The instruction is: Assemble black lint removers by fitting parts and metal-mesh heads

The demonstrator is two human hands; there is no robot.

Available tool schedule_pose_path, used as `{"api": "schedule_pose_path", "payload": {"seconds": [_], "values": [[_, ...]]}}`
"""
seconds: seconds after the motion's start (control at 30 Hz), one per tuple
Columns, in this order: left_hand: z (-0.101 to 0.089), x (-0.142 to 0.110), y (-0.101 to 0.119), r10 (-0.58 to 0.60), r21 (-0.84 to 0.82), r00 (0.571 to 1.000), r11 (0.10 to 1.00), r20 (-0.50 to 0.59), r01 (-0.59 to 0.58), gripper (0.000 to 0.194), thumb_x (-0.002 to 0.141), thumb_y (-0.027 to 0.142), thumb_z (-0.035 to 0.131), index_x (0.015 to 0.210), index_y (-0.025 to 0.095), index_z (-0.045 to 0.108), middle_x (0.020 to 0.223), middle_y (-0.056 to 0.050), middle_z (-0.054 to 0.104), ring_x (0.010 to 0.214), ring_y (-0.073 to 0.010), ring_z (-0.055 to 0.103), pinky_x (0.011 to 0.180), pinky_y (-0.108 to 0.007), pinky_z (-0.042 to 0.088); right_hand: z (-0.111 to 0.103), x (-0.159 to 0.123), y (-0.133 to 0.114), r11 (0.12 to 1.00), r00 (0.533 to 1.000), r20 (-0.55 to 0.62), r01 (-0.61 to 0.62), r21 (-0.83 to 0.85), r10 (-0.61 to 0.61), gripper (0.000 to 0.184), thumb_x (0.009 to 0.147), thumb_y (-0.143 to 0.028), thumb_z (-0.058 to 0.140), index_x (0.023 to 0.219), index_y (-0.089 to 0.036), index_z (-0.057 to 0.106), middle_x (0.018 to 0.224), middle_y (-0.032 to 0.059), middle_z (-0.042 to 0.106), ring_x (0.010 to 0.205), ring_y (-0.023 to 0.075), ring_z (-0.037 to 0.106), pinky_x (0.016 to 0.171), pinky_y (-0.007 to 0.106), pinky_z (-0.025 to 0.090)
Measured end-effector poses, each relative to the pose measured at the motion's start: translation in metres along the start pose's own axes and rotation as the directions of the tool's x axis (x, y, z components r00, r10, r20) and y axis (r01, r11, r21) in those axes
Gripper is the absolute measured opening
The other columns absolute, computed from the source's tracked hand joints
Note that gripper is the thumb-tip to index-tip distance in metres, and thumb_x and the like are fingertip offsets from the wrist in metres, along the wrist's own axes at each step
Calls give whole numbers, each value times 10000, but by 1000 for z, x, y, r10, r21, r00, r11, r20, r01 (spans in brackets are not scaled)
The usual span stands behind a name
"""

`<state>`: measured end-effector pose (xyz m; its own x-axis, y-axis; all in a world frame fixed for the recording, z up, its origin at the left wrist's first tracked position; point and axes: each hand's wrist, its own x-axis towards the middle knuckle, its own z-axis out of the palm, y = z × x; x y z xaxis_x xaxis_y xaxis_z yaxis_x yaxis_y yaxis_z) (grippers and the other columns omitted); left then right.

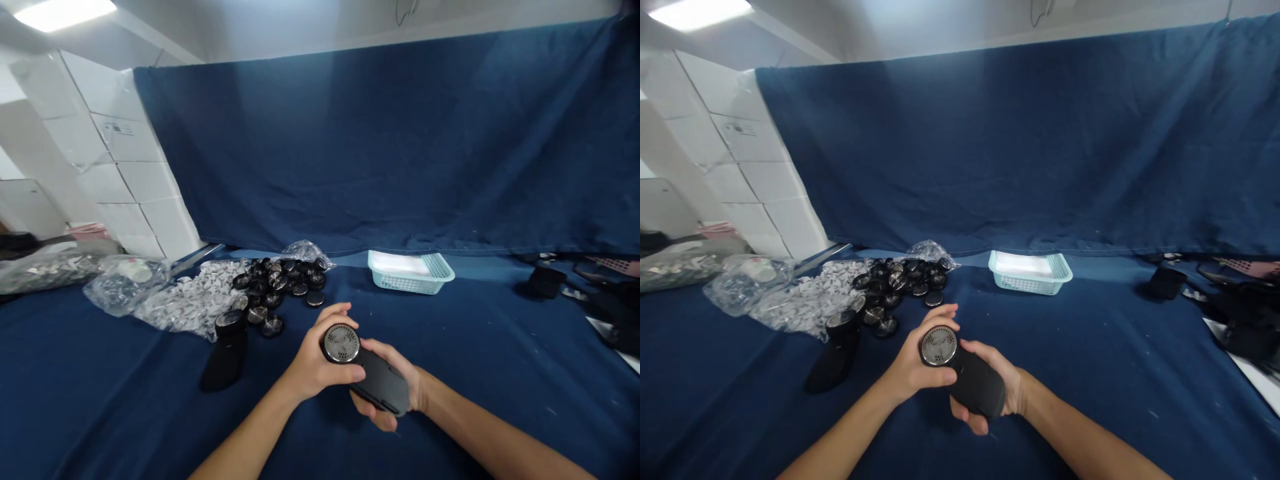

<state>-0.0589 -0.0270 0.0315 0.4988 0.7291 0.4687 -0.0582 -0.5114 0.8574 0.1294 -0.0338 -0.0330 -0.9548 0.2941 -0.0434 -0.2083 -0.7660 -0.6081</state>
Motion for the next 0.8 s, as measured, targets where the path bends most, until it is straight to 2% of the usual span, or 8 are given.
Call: {"api": "schedule_pose_path", "payload": {"seconds": [0.1, 0.27, 0.43, 0.7, 0.8], "values": [[-2, 0, 3, -20, -66, 996, 998, 87, 26, 579, 514, 360, 887, 1011, 189, 643, 1381, -137, 445, 1311, -349, 376, 1097, -469, 282, -1, 3, 4, 998, 995, 88, -50, 40, 46, 656, 847, -725, 225, 828, -151, 543, 708, 113, 692, 455, 233, 674, 380, 300, 513], [-8, 4, 5, -35, -93, 986, 994, 160, 51, 549, 497, 334, 884, 964, 178, 643, 1311, -138, 497, 1289, -350, 398, 1052, -452, 334, -6, 4, 4, 989, 988, 101, -121, 83, 113, 766, 828, -763, 145, 835, -119, 560, 708, 118, 671, 475, 229, 678, 346, 299, 523], [-10, 4, 6, -17, -73, 984, 997, 179, 31, 549, 494, 316, 887, 966, 171, 649, 1200, -119, 525, 1215, -324, 464, 1034, -427, 360, -7, 4, 2, 986, 984, 101, -154, 71, 147, 842, 812, -778, 57, 861, -106, 562, 689, 122, 660, 470, 241, 678, 323, 307, 523], [-11, 3, 5, -1, -76, 979, 997, 206, 17, 575, 492, 283, 887, 999, 175, 639, 1183, -111, 514, 1227, -324, 448, 1048, -425, 342, -7, 6, -2, 984, 979, 116, -175, 38, 169, 857, 810, -767, 7, 886, -113, 554, 678, 114, 657, 466, 241, 676, 316, 315, 524], [-10, 3, 4, -34, -121, 977, 991, 212, 60, 571, 523, 293, 875, 1023, 182, 622, 1202, -104, 512, 1188, -304, 474, 1008, -404, 368, -8, 6, -2, 987, 982, 110, -157, 34, 153, 838, 807, -775, 28, 863, -122, 551, 665, 108, 658, 451, 235, 668, 314, 310, 519]]}}
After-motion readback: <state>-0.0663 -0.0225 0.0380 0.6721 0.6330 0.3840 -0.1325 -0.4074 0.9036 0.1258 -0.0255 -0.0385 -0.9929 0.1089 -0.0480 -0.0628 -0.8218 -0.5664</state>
